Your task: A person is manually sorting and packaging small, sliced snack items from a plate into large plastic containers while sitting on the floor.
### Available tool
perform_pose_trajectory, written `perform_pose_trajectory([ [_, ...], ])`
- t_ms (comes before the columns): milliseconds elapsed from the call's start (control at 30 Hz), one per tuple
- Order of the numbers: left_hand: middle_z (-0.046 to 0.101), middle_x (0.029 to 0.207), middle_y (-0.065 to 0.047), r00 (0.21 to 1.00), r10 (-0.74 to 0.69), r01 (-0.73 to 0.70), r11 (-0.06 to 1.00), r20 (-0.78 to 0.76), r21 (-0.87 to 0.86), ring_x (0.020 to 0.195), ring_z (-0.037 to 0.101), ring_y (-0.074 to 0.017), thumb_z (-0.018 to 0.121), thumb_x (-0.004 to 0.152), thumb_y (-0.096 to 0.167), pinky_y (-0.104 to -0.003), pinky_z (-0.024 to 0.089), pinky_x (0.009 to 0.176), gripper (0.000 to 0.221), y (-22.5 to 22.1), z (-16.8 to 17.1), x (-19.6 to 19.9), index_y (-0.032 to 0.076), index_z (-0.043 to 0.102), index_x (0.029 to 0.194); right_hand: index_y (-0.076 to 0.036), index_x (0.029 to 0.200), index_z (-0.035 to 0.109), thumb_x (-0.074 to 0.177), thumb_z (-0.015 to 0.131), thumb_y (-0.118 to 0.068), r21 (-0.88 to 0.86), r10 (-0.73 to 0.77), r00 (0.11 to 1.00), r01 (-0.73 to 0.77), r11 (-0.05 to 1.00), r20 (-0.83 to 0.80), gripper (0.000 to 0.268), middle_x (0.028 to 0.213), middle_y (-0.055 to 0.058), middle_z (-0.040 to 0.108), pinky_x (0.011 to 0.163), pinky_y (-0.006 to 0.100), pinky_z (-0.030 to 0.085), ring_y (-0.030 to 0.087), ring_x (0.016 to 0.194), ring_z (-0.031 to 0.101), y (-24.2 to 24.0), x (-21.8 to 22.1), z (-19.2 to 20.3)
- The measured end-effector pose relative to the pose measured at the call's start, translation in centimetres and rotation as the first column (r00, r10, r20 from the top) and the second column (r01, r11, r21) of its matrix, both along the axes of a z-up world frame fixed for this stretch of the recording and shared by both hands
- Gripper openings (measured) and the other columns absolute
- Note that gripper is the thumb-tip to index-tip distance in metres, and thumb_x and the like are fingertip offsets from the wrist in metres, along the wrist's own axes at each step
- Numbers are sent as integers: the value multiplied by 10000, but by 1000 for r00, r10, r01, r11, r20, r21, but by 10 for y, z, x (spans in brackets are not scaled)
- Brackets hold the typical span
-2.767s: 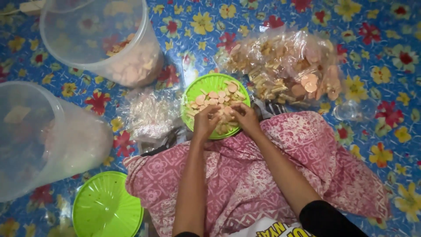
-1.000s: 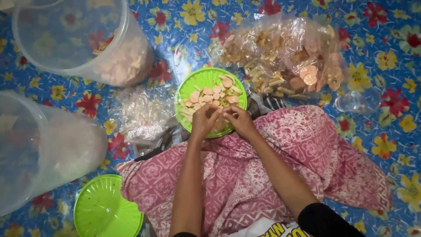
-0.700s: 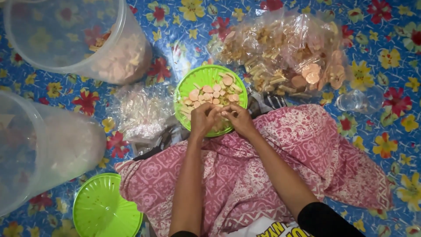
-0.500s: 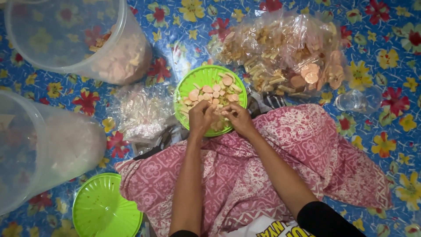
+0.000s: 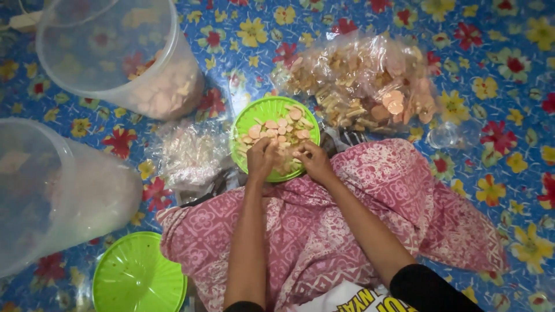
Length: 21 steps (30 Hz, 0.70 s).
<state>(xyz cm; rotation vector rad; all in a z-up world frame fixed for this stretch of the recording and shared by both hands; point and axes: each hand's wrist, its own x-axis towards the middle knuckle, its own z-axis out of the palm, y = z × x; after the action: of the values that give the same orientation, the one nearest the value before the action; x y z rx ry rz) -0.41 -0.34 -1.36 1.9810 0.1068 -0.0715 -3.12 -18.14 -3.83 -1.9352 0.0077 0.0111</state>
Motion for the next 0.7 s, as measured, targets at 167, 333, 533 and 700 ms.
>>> perform_pose_trajectory([
  [167, 690, 871, -116, 1000, -14, 12, 997, -23, -71, 895, 641, -322, 489, 917, 310, -407, 486, 815, 234, -7, 52, -20, 172, 673, 955, -92, 906, 677, 814, 706, -192, 29, -44, 998, 45, 999, -39, 139, 877, 104, 654, 786, 348, 499, 262, 898, 631, -3, -10, 14],
  [333, 679, 989, -118, 992, 101, -96, 993, 77, -68, 836, 666, -281, 538, 910, 316, -403, 515, 772, 260, -3, 42, -21, 185, 640, 1108, -135, 974, 687, 826, 700, -232, 125, -151, 974, 173, 977, -166, 177, 857, 77, 673, 666, 311, 513, 163, 777, 622, -8, -27, 37],
  [533, 666, 905, -175, 972, 159, -131, 978, 172, -165, 695, 677, -273, 545, 913, 187, -375, 541, 619, 252, 3, 17, -16, 69, 596, 1130, -162, 952, 643, 860, 613, -209, 305, -350, 907, 411, 859, -234, 107, 666, 1, 581, 425, 175, 422, 70, 492, 521, -52, -38, 122],
  [700, 681, 796, -124, 977, 153, -122, 973, 148, -198, 641, 680, -222, 550, 903, 166, -303, 543, 541, 216, 0, 28, -18, 114, 633, 1095, -186, 833, 564, 870, 605, -68, 452, -685, 717, 571, 685, 132, 130, 758, -38, 560, 561, 168, 479, 26, 587, 514, -127, -31, 170],
])
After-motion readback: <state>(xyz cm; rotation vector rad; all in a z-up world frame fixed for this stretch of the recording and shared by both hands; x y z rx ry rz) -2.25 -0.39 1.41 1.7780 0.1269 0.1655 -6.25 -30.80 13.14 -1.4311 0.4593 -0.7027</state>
